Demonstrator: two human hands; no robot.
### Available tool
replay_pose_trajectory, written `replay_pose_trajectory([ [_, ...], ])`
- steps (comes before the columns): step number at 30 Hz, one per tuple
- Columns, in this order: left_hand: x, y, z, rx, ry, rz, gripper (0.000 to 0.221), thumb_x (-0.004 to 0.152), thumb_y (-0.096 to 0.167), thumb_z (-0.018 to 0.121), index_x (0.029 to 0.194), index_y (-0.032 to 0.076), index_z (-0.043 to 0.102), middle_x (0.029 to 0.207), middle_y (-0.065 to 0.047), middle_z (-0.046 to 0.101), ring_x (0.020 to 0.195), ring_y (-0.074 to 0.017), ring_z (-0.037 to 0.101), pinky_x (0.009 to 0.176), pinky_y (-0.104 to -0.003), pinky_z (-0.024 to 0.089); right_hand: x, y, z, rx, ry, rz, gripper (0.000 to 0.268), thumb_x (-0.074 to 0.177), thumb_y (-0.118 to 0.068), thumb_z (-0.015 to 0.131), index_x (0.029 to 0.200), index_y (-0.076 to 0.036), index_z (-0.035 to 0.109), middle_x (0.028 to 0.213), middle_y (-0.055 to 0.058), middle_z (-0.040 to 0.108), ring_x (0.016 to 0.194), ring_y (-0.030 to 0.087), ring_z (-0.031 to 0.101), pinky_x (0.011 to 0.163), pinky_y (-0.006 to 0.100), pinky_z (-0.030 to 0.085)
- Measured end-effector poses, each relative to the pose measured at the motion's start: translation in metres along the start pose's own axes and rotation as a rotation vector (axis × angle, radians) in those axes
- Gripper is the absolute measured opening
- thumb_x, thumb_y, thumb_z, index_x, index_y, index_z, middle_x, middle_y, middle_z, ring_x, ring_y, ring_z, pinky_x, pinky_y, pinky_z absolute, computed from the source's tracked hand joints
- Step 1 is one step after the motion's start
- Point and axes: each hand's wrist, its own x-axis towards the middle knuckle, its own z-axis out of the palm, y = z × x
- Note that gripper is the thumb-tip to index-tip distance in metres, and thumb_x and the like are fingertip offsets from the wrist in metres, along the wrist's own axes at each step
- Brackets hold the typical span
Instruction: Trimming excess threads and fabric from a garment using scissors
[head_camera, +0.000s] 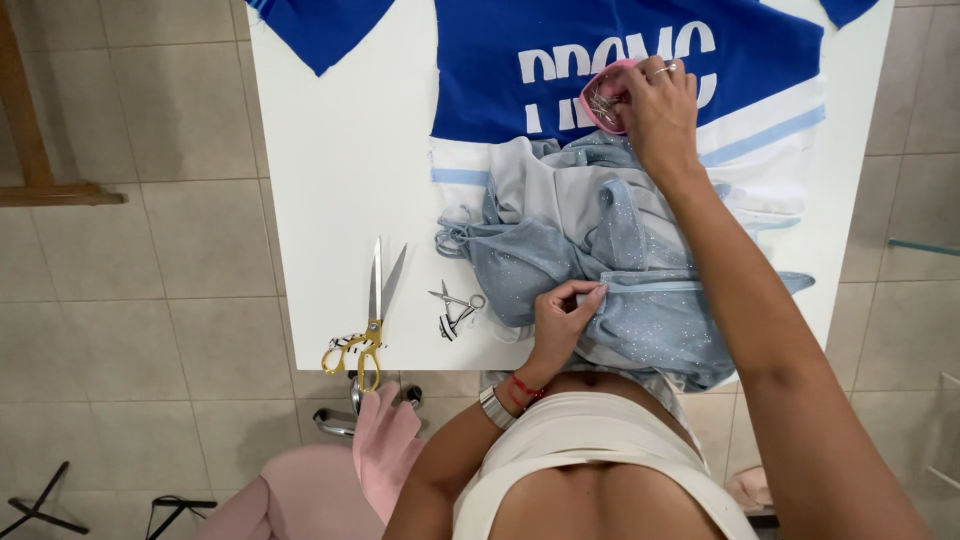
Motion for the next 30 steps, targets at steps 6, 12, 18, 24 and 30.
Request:
replay_pose_trajectory([
  [6, 0.000, -0.008, 0.001, 0.031, 0.017, 0.023, 0.013, 0.100, 0.025, 0.082, 0.101, 0.012, 0.086, 0.075, 0.013, 0.067, 0.063, 0.0014, 0.038, 0.057, -0.021, 0.032, -0.004, 0.008, -0.002, 0.015, 0.025, -0.013, 0.041, 0.098, -0.020, 0.092, 0.132, -0.006, 0.074, 0.123, 0.012, 0.071, 0.104, 0.030, 0.056, 0.087, 0.042, 0.050],
  [12, -0.003, -0.004, 0.002, 0.024, 0.016, 0.019, 0.014, 0.101, 0.025, 0.082, 0.102, 0.011, 0.085, 0.078, 0.012, 0.070, 0.064, 0.0020, 0.041, 0.059, -0.020, 0.034, -0.010, 0.014, 0.007, 0.205, 0.018, 0.098, 0.032, 0.097, -0.013, 0.095, 0.115, -0.004, 0.070, 0.108, 0.015, 0.078, 0.095, 0.035, 0.059, 0.073, 0.047, 0.053],
  [18, -0.002, -0.006, 0.002, 0.044, 0.018, 0.037, 0.014, 0.101, 0.025, 0.081, 0.102, 0.012, 0.085, 0.079, 0.012, 0.071, 0.065, 0.0022, 0.042, 0.058, -0.020, 0.034, -0.007, 0.006, -0.009, 0.320, 0.092, 0.093, 0.025, 0.093, -0.009, 0.098, 0.115, -0.009, 0.086, 0.094, 0.006, 0.081, 0.080, 0.021, 0.068, 0.071, 0.039, 0.054],
  [24, -0.004, -0.001, 0.002, 0.043, 0.021, 0.004, 0.015, 0.101, 0.025, 0.082, 0.103, 0.011, 0.085, 0.082, 0.011, 0.073, 0.066, 0.0019, 0.043, 0.059, -0.020, 0.037, -0.010, 0.006, -0.011, 0.460, 0.113, 0.176, 0.016, 0.099, -0.007, 0.095, 0.112, -0.002, 0.088, 0.098, 0.010, 0.085, 0.081, 0.021, 0.074, 0.074, 0.037, 0.061],
  [30, -0.004, -0.010, 0.004, 0.036, 0.043, 0.048, 0.014, 0.100, 0.025, 0.083, 0.102, 0.011, 0.085, 0.083, 0.010, 0.074, 0.066, 0.0016, 0.044, 0.061, -0.020, 0.038, -0.014, 0.005, -0.025, 0.623, 0.161, 0.169, 0.014, 0.102, 0.004, 0.089, 0.116, 0.002, 0.085, 0.102, 0.012, 0.085, 0.094, 0.020, 0.083, 0.080, 0.032, 0.068],
])
